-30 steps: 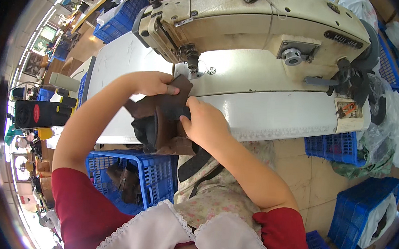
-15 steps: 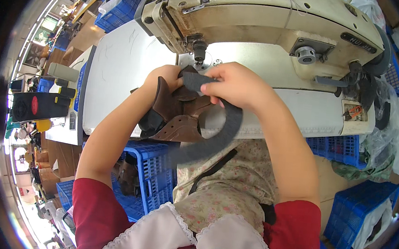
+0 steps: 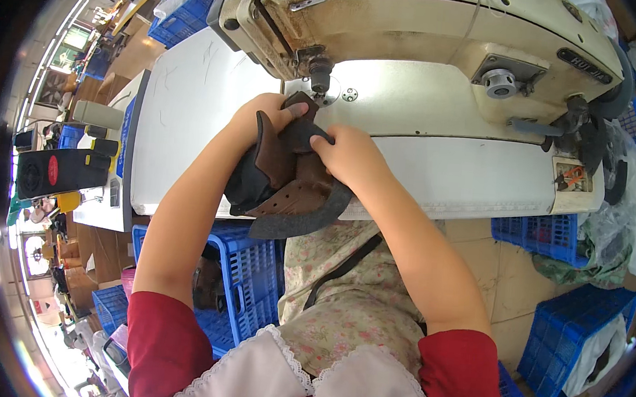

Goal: Stitch a piece of leather onto the shoe upper using an industrial sewing machine.

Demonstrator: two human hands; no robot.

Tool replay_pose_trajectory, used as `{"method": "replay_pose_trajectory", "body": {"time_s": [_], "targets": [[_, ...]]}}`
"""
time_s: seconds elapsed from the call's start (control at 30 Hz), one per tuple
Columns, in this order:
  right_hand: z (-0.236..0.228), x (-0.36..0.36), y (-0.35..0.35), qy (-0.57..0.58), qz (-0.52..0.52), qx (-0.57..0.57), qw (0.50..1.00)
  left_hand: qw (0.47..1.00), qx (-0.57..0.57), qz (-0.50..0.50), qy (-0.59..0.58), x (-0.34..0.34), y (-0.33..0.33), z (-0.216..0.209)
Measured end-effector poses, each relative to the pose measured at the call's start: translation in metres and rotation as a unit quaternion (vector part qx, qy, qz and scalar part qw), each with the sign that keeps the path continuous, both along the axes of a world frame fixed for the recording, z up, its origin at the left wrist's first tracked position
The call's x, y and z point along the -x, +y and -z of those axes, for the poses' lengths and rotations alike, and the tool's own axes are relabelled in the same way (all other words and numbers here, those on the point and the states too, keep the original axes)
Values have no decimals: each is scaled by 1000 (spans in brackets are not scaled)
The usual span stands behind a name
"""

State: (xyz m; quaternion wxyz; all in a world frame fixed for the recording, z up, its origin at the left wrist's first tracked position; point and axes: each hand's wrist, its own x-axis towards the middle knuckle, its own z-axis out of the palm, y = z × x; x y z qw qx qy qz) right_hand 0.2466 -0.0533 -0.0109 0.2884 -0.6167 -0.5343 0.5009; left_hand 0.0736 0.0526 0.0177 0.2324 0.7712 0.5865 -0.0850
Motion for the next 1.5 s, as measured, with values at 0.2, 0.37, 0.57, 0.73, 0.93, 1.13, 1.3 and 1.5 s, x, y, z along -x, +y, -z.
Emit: {"method": "replay_pose_trajectory", "body": {"time_s": [0.2, 0.37, 0.57, 0.73, 0.93, 1.13, 1.3, 1.5], "targets": [[-10, -1, 11, -221, -12, -123, 967, 996, 22, -69, 42, -5, -3, -7], [-9, -13, 32, -273, -49, -46, 960, 997, 3, -56, 59, -14, 2, -9], [-11, -12, 33, -262, -50, -42, 963, 998, 21, -58, 32, -6, 15, 6], [-13, -14, 31, -246, -40, -23, 968, 990, 44, -14, -132, 13, 19, 10], [-26, -17, 33, -214, -33, -21, 976, 981, 85, -64, -161, 23, 22, 17], [-26, -18, 37, -251, -7, -86, 964, 995, -6, -37, -88, 4, 19, 9], [-26, -13, 40, -282, -21, -92, 955, 998, -26, -3, -48, 3, 18, 6], [-16, -11, 43, -297, -13, -101, 949, 999, -22, -19, -37, 0, 15, 2]]}}
